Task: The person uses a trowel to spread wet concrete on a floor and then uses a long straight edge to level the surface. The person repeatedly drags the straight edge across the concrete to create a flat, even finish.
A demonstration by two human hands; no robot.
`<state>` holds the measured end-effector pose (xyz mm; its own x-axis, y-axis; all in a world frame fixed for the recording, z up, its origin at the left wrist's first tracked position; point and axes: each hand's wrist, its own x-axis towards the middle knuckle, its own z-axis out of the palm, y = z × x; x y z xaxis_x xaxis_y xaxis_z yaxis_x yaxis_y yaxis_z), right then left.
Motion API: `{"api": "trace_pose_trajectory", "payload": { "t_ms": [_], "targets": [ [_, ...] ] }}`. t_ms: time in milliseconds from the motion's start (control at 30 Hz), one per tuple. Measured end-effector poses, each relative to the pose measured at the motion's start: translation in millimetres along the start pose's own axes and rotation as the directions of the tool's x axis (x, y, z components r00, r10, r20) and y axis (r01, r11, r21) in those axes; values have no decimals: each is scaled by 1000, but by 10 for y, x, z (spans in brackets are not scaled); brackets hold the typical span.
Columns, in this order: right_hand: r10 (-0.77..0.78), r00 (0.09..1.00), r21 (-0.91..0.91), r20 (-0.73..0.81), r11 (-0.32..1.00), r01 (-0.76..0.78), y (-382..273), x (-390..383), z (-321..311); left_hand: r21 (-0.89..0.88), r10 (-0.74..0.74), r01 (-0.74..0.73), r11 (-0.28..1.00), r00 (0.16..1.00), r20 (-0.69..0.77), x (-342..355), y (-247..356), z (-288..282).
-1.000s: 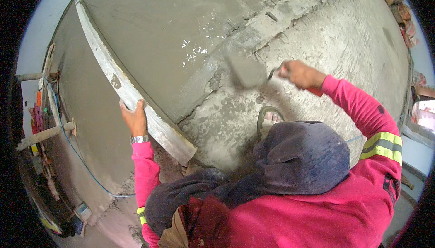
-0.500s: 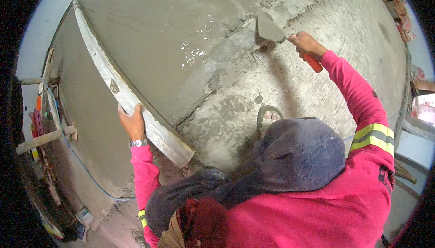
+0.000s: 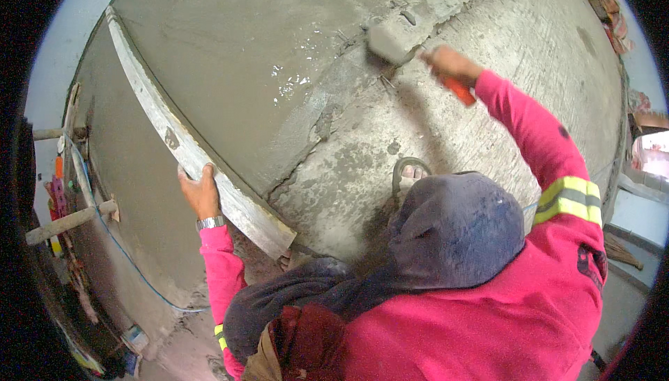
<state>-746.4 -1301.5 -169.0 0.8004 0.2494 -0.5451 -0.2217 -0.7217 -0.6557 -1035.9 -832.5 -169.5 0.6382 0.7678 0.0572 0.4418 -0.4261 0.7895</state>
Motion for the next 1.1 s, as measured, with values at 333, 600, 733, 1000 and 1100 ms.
{"api": "trace_pose_trajectory", "payload": {
  "t_ms": [333, 600, 733, 1000, 1100],
  "targets": [
    [-674, 671, -573, -308, 695, 435, -267, -276, 162, 22, 54, -53, 998, 997, -56, 0, -27, 24],
    [-668, 738, -524, -91, 663, 535, -85, -481, 1097, 17, 9, -8, 1000, 998, -56, -12, -38, 11],
    [-644, 760, -581, 90, 586, 565, 34, -351, 1262, 17, 37, -36, 999, 998, -44, 4, 13, 16],
    [-660, 746, -664, 85, 521, 536, -9, -332, 1315, -11, 46, -46, 999, 998, -34, -13, 30, 19],
    [-604, 795, -640, 59, 588, 495, -138, -351, 1329, 35, 44, -42, 999, 997, -59, -35, 17, 8]
  ]
}}
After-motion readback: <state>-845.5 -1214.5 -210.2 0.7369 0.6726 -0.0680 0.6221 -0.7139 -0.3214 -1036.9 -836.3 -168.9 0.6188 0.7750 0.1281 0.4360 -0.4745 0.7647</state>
